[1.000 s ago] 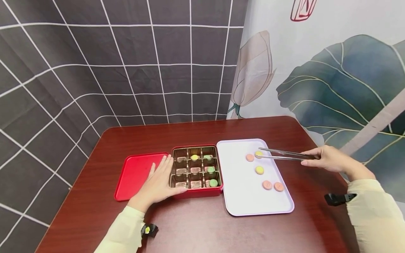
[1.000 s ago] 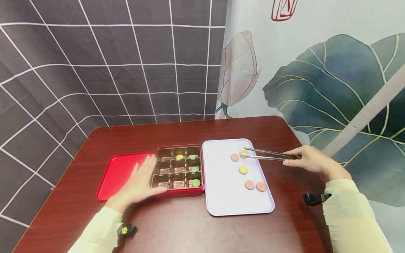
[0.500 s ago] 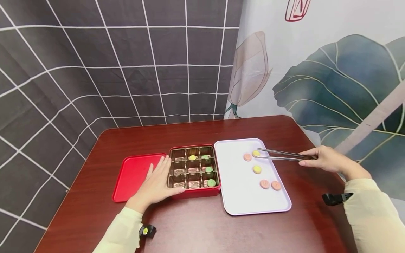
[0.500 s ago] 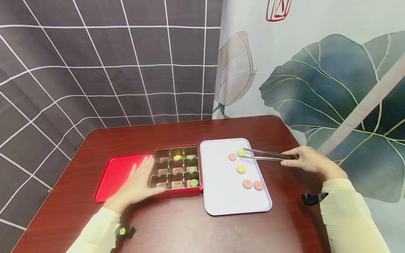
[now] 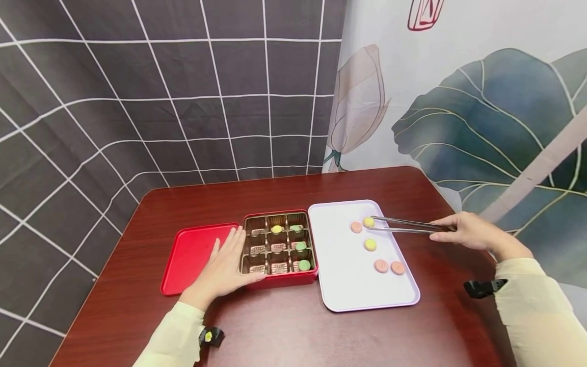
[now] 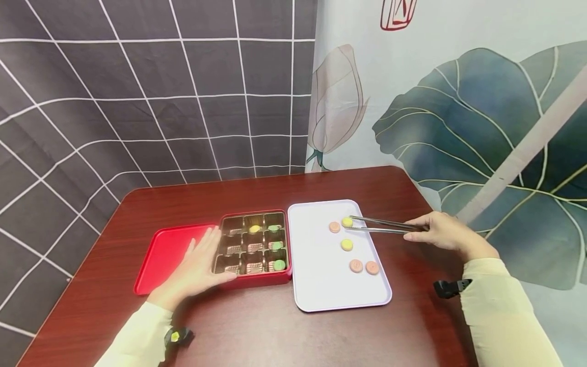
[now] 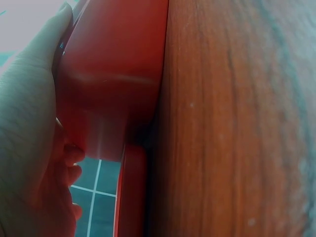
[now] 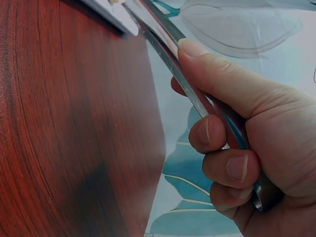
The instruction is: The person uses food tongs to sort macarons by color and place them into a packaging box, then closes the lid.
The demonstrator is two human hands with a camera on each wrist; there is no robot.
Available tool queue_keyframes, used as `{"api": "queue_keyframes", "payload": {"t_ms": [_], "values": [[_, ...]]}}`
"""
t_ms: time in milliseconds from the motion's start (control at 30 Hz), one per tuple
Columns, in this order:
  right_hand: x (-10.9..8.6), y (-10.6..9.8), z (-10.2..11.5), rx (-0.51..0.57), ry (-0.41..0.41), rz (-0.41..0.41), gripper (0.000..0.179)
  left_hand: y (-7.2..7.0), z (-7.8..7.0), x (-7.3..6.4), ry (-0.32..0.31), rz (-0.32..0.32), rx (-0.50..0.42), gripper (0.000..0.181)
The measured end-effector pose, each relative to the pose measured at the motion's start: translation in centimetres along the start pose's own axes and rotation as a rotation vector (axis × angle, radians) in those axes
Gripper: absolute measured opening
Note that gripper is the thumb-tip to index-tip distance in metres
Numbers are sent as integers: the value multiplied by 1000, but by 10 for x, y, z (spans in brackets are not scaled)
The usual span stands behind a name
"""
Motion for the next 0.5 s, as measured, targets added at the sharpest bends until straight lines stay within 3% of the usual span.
{"api": "queue_keyframes", "payload": {"t_ms": [500], "values": [[6, 4, 1, -10, -8, 24, 50, -1, 0, 0, 10, -13, -3, 117]]}}
Point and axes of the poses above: each hand's wrist, its own x-axis towards the middle knuckle, its own y-axis out of the palm, z = x × y, the point moved 1 cm from there along x, towards the middle knuckle, and after that the axes turned 15 degrees about x, right-handed, at the moved point
